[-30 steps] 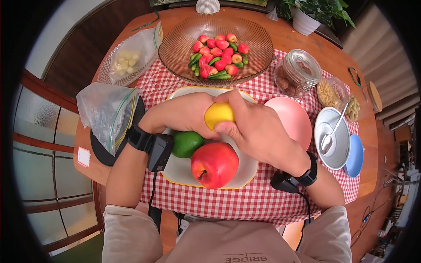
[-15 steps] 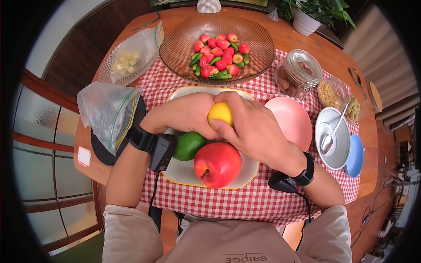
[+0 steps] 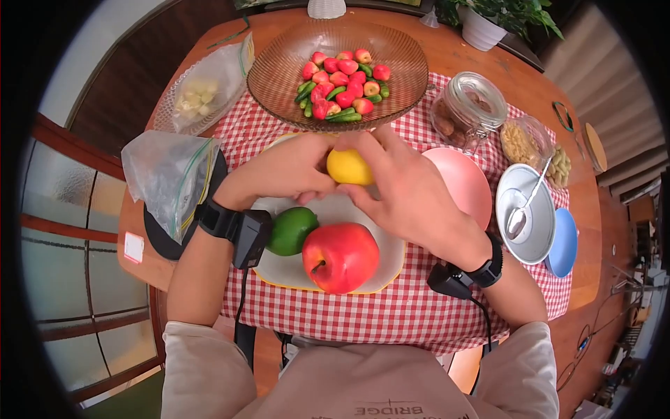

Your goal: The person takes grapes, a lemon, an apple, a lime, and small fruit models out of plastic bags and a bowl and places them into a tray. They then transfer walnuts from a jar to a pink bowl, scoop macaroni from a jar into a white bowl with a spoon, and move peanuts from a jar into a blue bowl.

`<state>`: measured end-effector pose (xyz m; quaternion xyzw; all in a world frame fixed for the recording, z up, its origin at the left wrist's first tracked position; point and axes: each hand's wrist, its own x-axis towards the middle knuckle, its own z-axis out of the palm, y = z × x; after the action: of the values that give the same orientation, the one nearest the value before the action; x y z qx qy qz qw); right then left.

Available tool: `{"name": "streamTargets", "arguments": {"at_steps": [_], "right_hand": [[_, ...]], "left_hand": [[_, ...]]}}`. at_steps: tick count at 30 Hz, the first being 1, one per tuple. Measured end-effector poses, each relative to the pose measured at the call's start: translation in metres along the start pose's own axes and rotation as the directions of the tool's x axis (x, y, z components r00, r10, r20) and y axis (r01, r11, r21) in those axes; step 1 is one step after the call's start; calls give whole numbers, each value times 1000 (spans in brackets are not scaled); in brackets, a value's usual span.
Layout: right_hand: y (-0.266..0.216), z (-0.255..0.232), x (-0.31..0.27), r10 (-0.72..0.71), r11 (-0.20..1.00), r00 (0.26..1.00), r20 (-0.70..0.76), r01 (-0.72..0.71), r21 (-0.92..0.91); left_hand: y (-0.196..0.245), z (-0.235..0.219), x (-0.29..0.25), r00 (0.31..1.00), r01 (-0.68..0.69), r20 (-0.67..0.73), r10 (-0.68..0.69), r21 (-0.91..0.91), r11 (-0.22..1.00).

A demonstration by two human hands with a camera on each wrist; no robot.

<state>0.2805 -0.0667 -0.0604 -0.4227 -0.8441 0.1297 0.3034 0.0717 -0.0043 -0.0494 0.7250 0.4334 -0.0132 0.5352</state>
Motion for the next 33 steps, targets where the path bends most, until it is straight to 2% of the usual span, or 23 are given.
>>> {"name": "streamTargets", "arguments": {"at_steps": [2, 3, 4, 6, 8, 10, 11, 12, 14, 15, 17, 21, 22, 23, 24, 25, 26, 27, 28, 30, 31, 33], "right_hand": [[-6, -17, 4, 51, 999, 998, 33, -51, -1], [-9, -24, 5, 43, 999, 999, 24, -44, 10], [-12, -30, 5, 58, 998, 998, 16, -58, -4], [-16, -33, 5, 53, 998, 999, -2, -53, 19], [-18, -33, 5, 61, 998, 997, -36, -61, 1], [-18, -31, 4, 60, 998, 997, -50, -59, 28], [-19, -32, 2, 73, 997, 997, -20, -73, 17], [-20, -33, 2, 87, 996, 996, 10, -87, 1], [-22, -34, 0, 67, 998, 998, 1, -67, 7], [-23, -35, 0, 52, 999, 999, 1, -52, 7], [-24, -36, 0, 50, 999, 999, -8, -50, 3], [-25, -39, 1, 43, 999, 999, -34, -43, 9], [-25, -39, 1, 44, 999, 998, -35, -44, 6], [-26, -39, 3, -17, 997, 996, -86, 23, 69], [-27, -40, 5, -75, 988, 988, -137, 92, 128], [-32, -44, 9, -83, 988, 987, -136, 100, 121], [-41, -49, 14, -110, 968, 978, -175, 145, 202], [-49, -53, 19, -130, 941, 967, -217, 190, 282], [-58, -55, 24, -130, 942, 967, -220, 190, 276], [-75, -57, 37, -253, 899, 876, -411, 370, 235], [-80, -54, 42, -249, 904, 875, -415, 364, 225], [-83, -46, 49, -285, 912, 878, -386, 372, 174]], "left_hand": [[-4, -3, -6, 971, -218, -152, 187, -226, 949], [-16, -9, -6, 944, -305, -175, 279, -147, 941], [-8, -11, -19, 949, -286, -181, 260, -138, 948], [14, -18, -52, 891, -251, -341, 299, 179, 951], [10, -26, -72, 867, -193, -410, 283, 248, 949], [6, -38, -93, 802, -14, -546, 243, 390, 921], [8, -45, -102, 786, 185, -582, 207, 542, 820], [0, -48, -111, 786, 193, -583, 208, 550, 813], [-27, -48, -122, 687, 468, -673, 273, 698, 542], [-37, -46, -124, 683, 475, -677, 276, 698, 537], [-55, -45, -128, 602, 600, -769, 216, 614, 512], [-69, -60, -133, 554, 672, -814, 178, 563, 482], [-49, -60, -136, 544, 564, -824, 158, 499, 658], [-29, -59, -139, 536, 431, -833, 138, 410, 804], [-11, -58, -140, 533, 428, -834, 139, 408, 806], [7, -57, -141, 539, 379, -833, 127, 374, 846], [20, -55, -140, 546, 328, -829, 116, 340, 882], [27, -52, -137, 521, 206, -836, 172, 319, 925], [32, -51, -135, 521, 200, -835, 178, 323, 925], [42, -50, -129, 594, -85, -783, 185, 167, 982], [48, -49, -127, 599, -95, -777, 195, 173, 980], [59, -45, -126, 687, -174, -707, 168, 65, 983]]}}
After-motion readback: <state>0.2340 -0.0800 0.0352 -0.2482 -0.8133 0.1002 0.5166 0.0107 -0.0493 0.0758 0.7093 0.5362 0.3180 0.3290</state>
